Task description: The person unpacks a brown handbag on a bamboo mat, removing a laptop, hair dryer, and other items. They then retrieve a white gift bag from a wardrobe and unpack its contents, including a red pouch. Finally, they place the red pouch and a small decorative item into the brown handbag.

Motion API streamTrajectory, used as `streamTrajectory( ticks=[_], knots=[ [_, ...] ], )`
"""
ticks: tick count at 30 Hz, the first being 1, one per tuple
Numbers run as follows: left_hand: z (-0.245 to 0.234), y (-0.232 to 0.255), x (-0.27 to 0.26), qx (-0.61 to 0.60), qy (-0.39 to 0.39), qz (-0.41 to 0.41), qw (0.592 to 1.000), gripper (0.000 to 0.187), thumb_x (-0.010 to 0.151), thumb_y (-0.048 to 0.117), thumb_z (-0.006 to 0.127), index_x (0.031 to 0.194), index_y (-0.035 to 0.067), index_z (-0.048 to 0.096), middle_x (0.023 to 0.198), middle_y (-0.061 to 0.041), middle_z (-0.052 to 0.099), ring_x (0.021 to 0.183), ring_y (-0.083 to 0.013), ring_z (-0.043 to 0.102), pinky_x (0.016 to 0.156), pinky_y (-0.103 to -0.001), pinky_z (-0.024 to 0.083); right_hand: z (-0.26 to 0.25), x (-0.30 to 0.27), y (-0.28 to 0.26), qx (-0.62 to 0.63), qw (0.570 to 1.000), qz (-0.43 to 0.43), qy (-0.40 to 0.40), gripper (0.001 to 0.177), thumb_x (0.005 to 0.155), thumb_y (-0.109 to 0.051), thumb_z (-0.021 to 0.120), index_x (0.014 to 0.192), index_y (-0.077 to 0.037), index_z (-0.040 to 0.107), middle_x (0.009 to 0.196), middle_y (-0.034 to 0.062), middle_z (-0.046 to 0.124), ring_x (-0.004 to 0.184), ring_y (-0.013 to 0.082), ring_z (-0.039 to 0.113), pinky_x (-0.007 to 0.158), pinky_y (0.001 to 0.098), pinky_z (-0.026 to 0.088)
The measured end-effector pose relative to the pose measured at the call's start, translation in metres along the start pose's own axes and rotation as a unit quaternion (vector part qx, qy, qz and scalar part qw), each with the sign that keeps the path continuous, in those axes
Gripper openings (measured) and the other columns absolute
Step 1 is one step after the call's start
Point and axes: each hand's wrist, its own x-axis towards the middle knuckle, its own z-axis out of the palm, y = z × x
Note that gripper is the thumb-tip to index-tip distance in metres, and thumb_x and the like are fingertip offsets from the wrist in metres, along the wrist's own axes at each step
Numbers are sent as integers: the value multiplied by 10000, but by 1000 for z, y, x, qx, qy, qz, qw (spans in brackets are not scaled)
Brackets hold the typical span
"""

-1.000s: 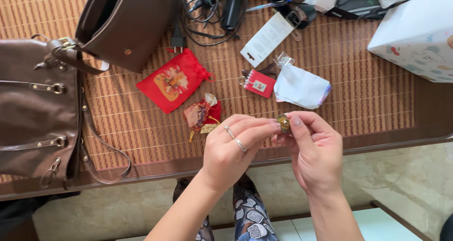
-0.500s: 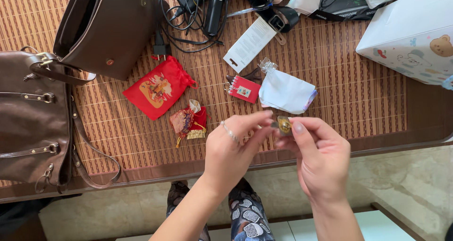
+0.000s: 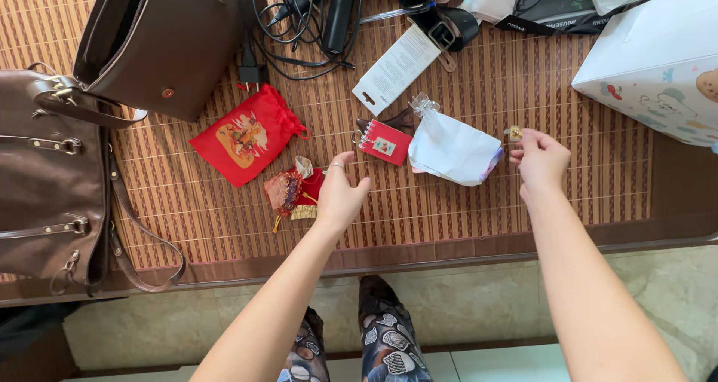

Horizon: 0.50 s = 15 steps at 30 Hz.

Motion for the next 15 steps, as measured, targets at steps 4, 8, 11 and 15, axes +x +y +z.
streamTrajectory(
  ticks=[4,8,11,15],
  knots=[
    [19,-6,16,-4,71,117,991,749,829,215,825,1436,1,440,1414,-213,546,1256,-332,573,1019,-426,483,7,-25,-19,-237,951,-199,8,442,986,-136,692,1384,27,592,1336,220,554,978,254,669,888,377,562],
    [40,8,40,-68,33,-1,997,761,805,258,792,1442,48,431,1435,-166,472,1168,-292,622,993,-384,519,31,-68,-45,-502,761,-369,-180,900,623,-451,902,1343,-17,579,1422,211,480,1348,421,419,1140,526,336],
    [55,7,56,-33,82,9,996,730,787,261,842,1379,43,477,1299,-169,532,1101,-286,633,934,-384,525,46,-86,-39,-530,638,-521,-203,1029,445,-508,879,1395,-189,646,1514,291,439,1444,533,343,1060,763,280],
    [73,-4,72,-79,63,-86,991,584,829,286,808,1305,64,553,953,-78,694,867,-188,692,810,-344,547,32,-63,-15,-530,686,-466,-178,691,758,-161,693,1440,-159,581,1498,215,516,1377,385,472,1130,502,377]
  ],
)
